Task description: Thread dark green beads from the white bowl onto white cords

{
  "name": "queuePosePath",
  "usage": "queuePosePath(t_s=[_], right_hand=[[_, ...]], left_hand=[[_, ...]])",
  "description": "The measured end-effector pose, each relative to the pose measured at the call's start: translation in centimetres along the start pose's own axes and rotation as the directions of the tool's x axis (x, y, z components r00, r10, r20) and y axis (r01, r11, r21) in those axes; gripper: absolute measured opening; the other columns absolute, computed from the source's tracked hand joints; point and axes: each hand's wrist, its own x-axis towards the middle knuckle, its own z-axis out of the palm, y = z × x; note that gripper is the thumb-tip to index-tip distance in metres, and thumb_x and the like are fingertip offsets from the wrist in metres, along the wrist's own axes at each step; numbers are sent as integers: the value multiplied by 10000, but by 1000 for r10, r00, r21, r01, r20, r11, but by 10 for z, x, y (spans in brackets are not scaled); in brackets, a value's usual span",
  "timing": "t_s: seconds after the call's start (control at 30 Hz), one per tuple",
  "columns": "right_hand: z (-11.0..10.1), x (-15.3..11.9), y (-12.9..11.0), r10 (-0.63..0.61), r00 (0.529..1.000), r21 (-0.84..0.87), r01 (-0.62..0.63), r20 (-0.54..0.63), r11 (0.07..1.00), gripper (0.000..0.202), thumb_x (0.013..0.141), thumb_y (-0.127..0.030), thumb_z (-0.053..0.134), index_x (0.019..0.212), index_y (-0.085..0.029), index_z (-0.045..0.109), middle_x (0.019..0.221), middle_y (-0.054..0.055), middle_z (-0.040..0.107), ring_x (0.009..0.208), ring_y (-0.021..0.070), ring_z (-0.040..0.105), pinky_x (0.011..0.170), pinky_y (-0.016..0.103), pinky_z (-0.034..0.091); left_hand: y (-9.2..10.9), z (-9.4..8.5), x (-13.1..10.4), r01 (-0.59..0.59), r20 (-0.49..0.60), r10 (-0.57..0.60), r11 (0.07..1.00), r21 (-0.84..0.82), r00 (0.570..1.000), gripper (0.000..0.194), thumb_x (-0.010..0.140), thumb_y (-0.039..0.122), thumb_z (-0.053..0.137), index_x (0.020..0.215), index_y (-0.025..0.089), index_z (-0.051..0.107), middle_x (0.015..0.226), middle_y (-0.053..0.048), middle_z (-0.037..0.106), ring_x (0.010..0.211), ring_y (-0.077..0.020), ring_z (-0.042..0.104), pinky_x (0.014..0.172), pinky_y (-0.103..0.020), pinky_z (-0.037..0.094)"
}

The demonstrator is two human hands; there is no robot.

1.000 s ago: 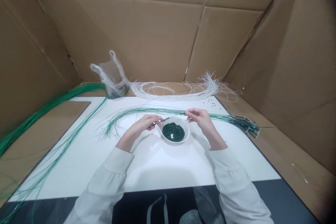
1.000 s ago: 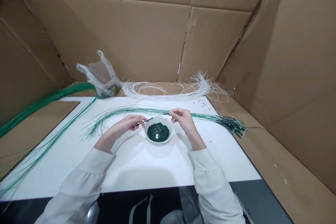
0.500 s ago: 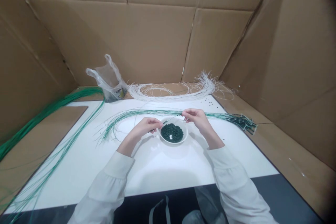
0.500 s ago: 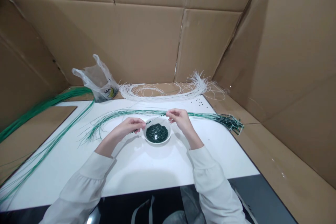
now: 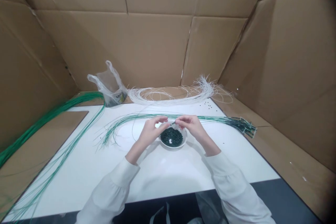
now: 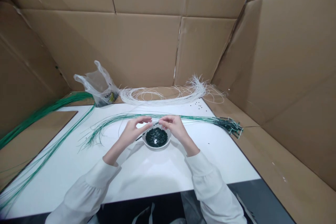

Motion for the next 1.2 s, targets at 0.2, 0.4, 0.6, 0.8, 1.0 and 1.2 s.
queuePosePath(t_s=[0.2, 0.4, 0.6, 0.8, 1.0, 1.2], right_hand=[[10, -3, 3, -33, 999, -50, 34, 19, 998, 178, 614, -322, 650, 647, -149, 626, 592, 2, 591, 503, 107, 502, 503, 235, 426], [5, 1, 7, -58, 998, -65, 57, -17, 996, 169, 649, -317, 626, 665, -152, 595, 542, -23, 533, 464, 95, 483, 481, 220, 406], [11, -1, 0, -96, 995, -84, 94, -22, 992, 183, 651, -321, 628, 672, -140, 614, 543, -11, 565, 460, 95, 491, 496, 227, 421], [12, -5, -2, -172, 982, -91, 165, -81, 982, 287, 677, -326, 619, 898, -150, 669, 906, 78, 672, 576, 125, 569, 532, 250, 478], [11, -8, 5, -239, 967, -149, 224, -88, 963, 262, 728, -330, 572, 901, -177, 695, 983, 88, 665, 663, 159, 602, 538, 265, 499], [13, -7, 7, -208, 968, -114, 193, -141, 975, 260, 697, -328, 602, 875, -169, 703, 900, 84, 685, 566, 134, 578, 525, 261, 489]], left_hand=[[7, 12, 5, 22, 165, -14, 999, -47, 986, 302, 768, 400, 500, 797, 171, 694, 821, -43, 701, 783, -203, 619, 704, -260, 431], [-11, -2, 2, 76, 162, -76, 997, 6, 984, 245, 729, 346, 551, 749, 136, 676, 753, -55, 693, 697, -178, 616, 670, -248, 448], [0, -5, -1, -2, 105, 3, 1000, -3, 995, 249, 720, 334, 563, 837, 143, 671, 850, -56, 691, 745, -168, 617, 702, -239, 457], [10, 3, 3, 98, 15, -97, 992, -79, 995, 235, 728, 306, 530, 687, 117, 664, 681, -55, 678, 657, -167, 614, 624, -234, 459], [-4, 8, 6, 93, -17, -98, 981, -172, 995, 290, 713, 367, 550, 761, 106, 666, 688, -70, 671, 620, -163, 605, 613, -252, 476], [-4, 13, 7, 111, 51, -103, 971, -212, 993, 296, 714, 374, 556, 789, 114, 677, 739, -76, 681, 641, -160, 605, 601, -246, 480]])
